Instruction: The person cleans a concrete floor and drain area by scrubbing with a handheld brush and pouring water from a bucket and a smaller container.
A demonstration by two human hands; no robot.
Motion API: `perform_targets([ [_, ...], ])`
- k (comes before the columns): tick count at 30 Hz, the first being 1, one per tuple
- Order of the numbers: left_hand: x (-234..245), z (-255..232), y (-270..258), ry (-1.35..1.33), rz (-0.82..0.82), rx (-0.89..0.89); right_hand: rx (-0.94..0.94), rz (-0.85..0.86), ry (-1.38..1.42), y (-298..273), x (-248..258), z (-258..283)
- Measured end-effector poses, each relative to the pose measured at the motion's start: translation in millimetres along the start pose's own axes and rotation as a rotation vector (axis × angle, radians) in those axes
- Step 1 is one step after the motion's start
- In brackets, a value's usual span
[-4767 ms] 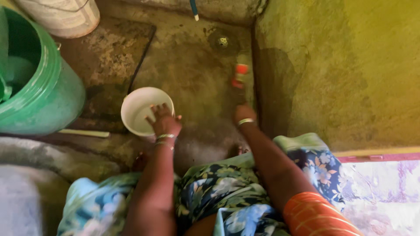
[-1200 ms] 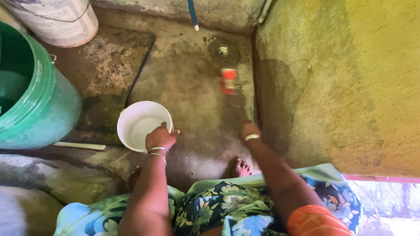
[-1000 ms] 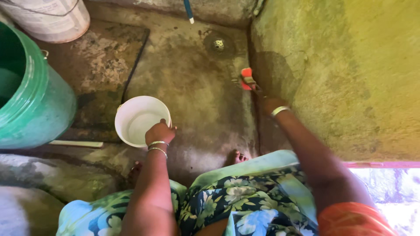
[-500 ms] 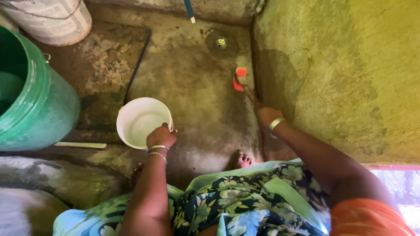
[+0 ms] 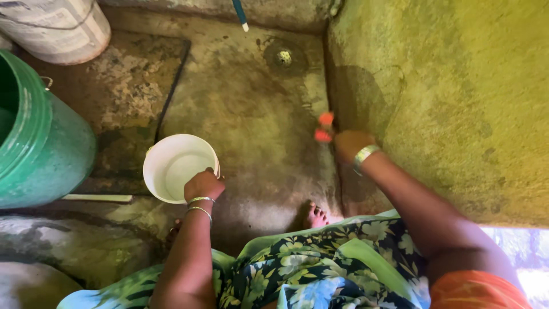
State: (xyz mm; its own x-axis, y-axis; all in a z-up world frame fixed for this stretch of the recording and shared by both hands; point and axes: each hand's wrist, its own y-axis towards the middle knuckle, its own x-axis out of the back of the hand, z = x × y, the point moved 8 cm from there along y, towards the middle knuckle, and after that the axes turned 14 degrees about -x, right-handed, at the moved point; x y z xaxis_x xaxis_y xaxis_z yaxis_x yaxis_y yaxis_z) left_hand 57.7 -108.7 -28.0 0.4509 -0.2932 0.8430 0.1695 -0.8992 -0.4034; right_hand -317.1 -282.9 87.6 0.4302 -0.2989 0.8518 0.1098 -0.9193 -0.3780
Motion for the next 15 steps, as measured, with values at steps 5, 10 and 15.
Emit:
perform_targets([
  [5, -1, 0, -1, 0.005, -0.025, 0.002, -0.052, -0.148, 0.214, 62, -31, -12],
  [10, -4, -2, 2, 0.133, -0.100, -0.012, 0.103, 0.054, 0.055, -7, -4, 23],
  [15, 5, -18, -2, 0.322, -0.387, -0.128, 0.184, -0.001, 0.048, -1, -11, 57],
])
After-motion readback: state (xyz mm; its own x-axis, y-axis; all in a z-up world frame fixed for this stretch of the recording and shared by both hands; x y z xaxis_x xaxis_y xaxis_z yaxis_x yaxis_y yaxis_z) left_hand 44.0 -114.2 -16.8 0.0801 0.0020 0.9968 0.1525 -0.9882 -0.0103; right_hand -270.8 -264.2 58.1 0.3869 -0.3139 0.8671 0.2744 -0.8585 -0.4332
